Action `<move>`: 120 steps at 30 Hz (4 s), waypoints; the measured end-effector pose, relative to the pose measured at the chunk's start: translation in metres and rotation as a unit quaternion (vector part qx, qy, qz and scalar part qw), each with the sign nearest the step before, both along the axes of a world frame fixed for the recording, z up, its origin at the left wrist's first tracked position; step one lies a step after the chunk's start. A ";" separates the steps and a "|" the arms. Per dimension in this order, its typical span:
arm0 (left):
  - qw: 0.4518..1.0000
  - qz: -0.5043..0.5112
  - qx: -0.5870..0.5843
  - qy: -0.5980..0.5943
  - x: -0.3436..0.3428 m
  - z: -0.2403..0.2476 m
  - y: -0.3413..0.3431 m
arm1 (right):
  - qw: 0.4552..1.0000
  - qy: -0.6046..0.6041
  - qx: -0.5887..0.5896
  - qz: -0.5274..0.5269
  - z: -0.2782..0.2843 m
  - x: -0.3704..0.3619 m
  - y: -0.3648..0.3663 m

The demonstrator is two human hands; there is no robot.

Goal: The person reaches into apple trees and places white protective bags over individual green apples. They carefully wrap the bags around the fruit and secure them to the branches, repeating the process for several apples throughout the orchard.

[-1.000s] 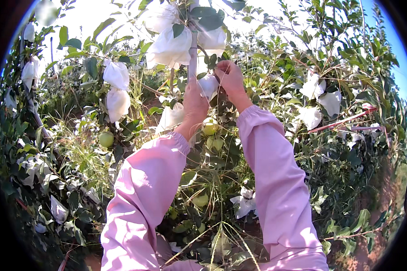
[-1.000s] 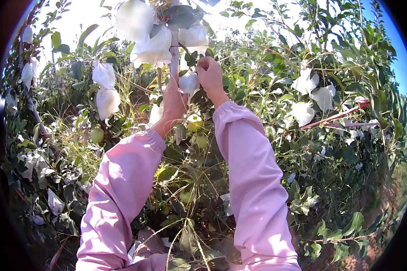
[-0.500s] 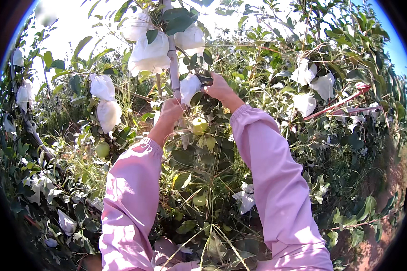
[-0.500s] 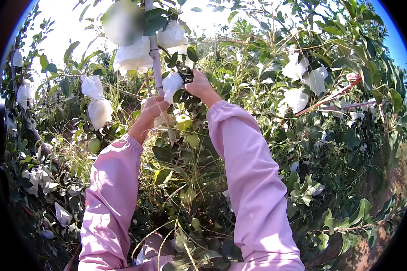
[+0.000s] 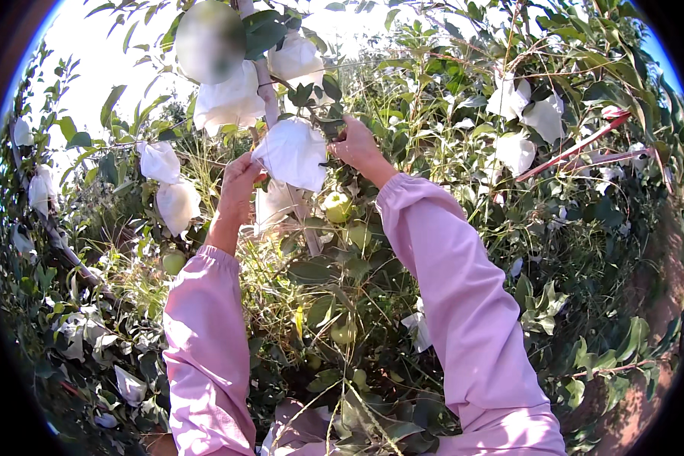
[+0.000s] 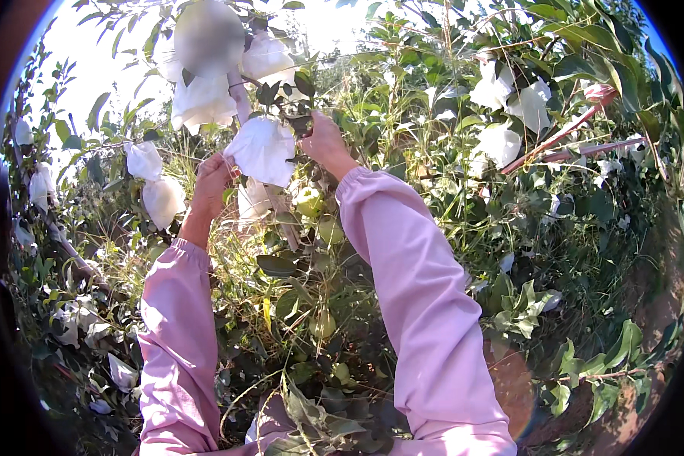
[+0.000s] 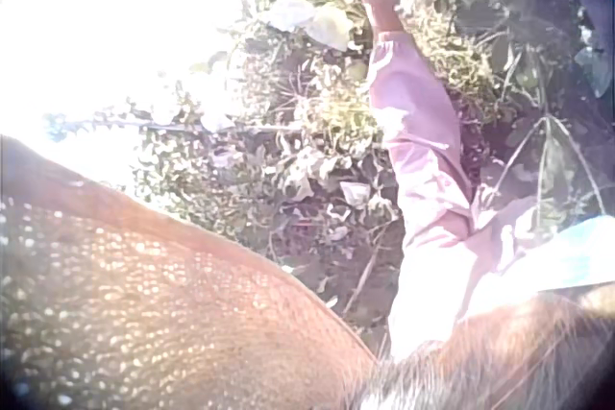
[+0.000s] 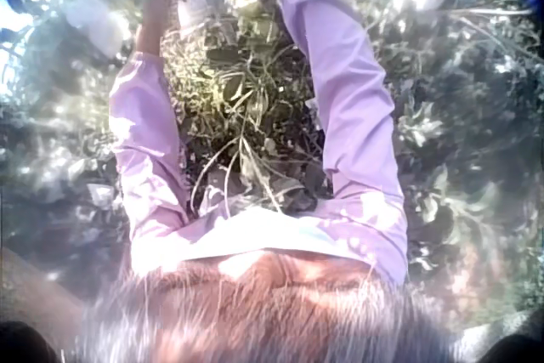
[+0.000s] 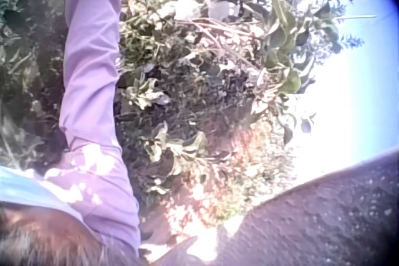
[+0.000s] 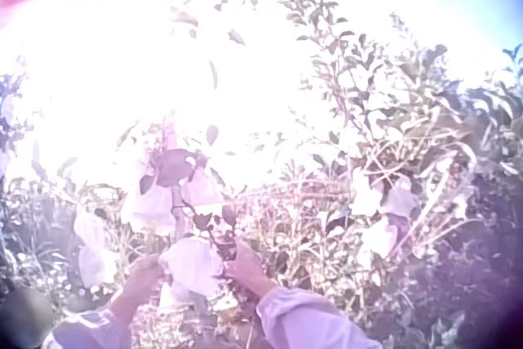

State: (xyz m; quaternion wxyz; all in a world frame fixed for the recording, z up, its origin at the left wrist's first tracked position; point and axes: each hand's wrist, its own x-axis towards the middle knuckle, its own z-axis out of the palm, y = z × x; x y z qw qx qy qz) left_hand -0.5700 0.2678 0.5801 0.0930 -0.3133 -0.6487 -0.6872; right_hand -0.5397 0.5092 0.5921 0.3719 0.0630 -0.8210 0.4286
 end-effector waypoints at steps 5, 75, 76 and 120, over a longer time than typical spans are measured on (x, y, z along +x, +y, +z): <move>0.987 -0.115 0.083 -0.074 -0.014 0.010 -0.002 | 0.986 0.162 0.006 -0.042 -0.017 -0.024 0.000; 0.989 0.142 -0.008 -0.045 0.012 0.018 0.042 | 0.996 0.029 -0.088 0.017 0.010 0.011 -0.022; 0.992 0.126 -0.009 -0.024 0.011 0.021 0.052 | 0.988 0.036 -0.144 0.053 0.005 0.000 -0.012; 0.822 -0.172 -0.525 -0.137 0.217 -0.271 -0.128 | 0.788 -0.150 0.328 0.499 -0.039 0.139 -0.113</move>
